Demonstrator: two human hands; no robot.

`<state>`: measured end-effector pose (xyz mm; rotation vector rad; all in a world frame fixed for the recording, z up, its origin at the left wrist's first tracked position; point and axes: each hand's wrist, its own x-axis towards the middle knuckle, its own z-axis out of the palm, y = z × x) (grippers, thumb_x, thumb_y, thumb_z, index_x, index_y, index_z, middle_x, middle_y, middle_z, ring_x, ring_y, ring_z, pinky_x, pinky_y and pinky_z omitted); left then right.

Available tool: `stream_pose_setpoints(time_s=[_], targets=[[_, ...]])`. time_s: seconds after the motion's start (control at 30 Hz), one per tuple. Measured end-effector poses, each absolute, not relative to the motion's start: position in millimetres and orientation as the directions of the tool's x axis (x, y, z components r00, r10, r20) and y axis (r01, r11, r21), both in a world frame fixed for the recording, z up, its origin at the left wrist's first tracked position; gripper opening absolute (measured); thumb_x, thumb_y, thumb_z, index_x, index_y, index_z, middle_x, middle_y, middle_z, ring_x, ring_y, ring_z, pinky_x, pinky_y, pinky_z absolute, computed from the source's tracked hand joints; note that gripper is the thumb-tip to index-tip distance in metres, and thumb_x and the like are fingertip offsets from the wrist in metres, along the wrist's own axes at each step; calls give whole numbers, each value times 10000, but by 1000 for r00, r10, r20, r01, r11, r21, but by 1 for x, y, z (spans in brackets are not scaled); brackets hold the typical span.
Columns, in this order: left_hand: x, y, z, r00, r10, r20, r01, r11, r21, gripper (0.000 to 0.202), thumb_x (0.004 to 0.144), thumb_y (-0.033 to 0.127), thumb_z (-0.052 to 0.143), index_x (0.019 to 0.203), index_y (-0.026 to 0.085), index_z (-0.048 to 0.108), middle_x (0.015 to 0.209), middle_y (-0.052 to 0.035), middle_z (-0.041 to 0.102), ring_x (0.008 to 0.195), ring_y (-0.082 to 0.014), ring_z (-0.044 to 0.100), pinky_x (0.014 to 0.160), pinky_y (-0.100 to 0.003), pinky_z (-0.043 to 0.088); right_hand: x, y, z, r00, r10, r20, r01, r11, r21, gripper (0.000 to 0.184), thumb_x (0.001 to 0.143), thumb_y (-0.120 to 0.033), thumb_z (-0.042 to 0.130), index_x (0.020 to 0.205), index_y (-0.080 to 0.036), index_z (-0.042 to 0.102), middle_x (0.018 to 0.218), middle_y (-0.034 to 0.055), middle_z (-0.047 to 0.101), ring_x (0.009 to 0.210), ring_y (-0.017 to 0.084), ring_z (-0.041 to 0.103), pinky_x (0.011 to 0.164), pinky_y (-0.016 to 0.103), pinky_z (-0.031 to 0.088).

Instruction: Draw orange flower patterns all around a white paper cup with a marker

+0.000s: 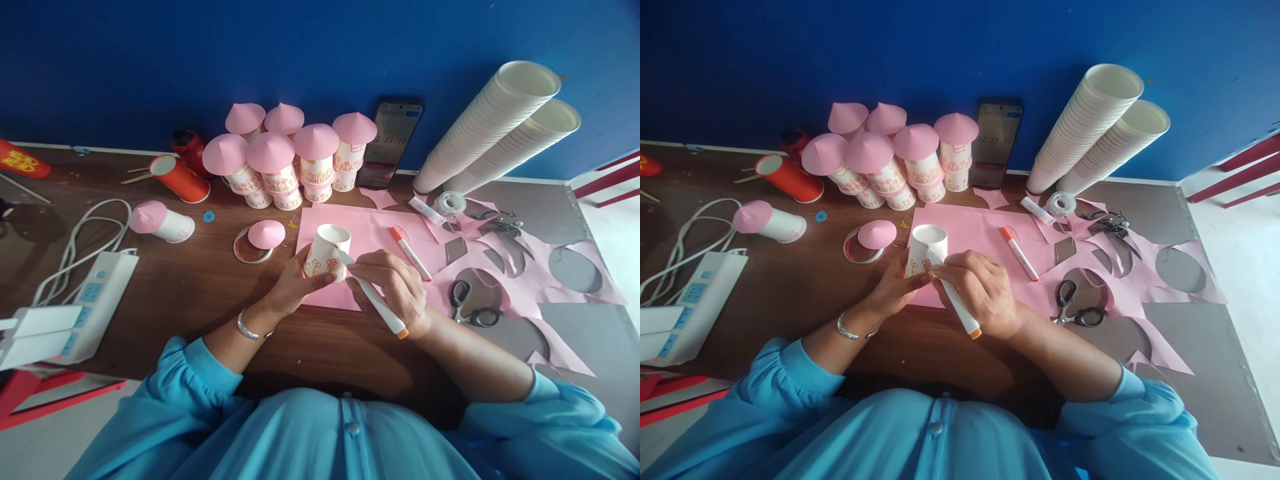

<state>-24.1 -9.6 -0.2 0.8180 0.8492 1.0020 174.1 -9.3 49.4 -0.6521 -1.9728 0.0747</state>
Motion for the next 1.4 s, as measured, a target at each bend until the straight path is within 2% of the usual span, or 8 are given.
stream_pose_setpoints(time_s=[0.23, 0.33, 0.5, 0.67, 0.83, 1.0, 1.2, 1.4], targets=[[-22, -10, 8, 276, 936, -217, -393, 316, 864, 501, 674, 362, 963, 1095, 202, 744, 945, -18, 742, 878, -164, 663, 861, -305, 539, 183, -10, 41, -370, 508, 778, 423, 837, -346, 433, 911, -64, 666, 1323, -178, 600, 963, 83, 743, 808, 206, 720, 683, 355, 629], [-21, -10, 10, 281, 938, -202, -422, 310, 852, 430, 700, 347, 947, 1061, 207, 761, 939, -17, 750, 876, -160, 672, 862, -302, 548, 183, -9, 43, -367, 507, 780, 425, 837, -344, 399, 923, -71, 649, 1304, -182, 601, 950, 79, 737, 800, 202, 721, 664, 342, 622], [-22, -9, 12, 275, 942, -192, -467, 305, 830, 429, 672, 324, 962, 1034, 200, 769, 930, -19, 754, 886, -164, 685, 852, -301, 557, 182, -8, 48, -355, 504, 787, 432, 835, -340, 339, 926, -59, 644, 1246, -166, 612, 932, 83, 723, 791, 190, 707, 660, 320, 616], [-23, -9, 13, 265, 952, -156, -472, 269, 839, 512, 659, 344, 962, 1104, 199, 754, 1058, -54, 760, 967, -200, 686, 862, -323, 562, 181, -6, 53, -345, 495, 798, 422, 841, -339, 276, 933, -59, 633, 1197, -143, 624, 905, 95, 712, 782, 194, 693, 638, 310, 606], [-22, -10, 17, 271, 956, -116, -486, 239, 841, 446, 672, 352, 949, 1045, 190, 765, 1027, -48, 761, 930, -188, 693, 828, -304, 573, 181, -5, 55, -338, 498, 799, 409, 842, -351, 300, 948, -79, 636, 1239, -152, 624, 901, 85, 720, 775, 192, 697, 642, 310, 603], [-24, -12, 19, 276, 949, -155, -500, 279, 820, 439, 661, 350, 952, 1028, 187, 773, 1013, -41, 776, 923, -176, 709, 830, -280, 594, 181, -7, 54, -322, 528, 786, 421, 823, -381, 307, 985, -121, 605, 1285, -182, 610, 923, 73, 719, 777, 188, 705, 634, 305, 593], [-25, -14, 22, 256, 944, -209, -551, 320, 771, 579, 640, 292, 956, 1172, 231, 735, 956, -4, 790, 868, -174, 739, 774, -273, 612, 180, -7, 49, -341, 499, 797, 376, 849, -371, 328, 961, -104, 654, 1280, -152, 598, 951, 97, 715, 834, 200, 707, 701, 333, 625], [-23, -14, 27, 300, 937, -180, -552, 324, 768, 407, 665, 306, 939, 1015, 174, 778, 936, -24, 790, 844, -155, 743, 744, -230, 610, 180, -6, 50, -341, 485, 805, 344, 862, -373, 307, 990, -101, 603, 1292, -154, 603, 960, 102, 741, 878, 217, 734, 717, 342, 632]])
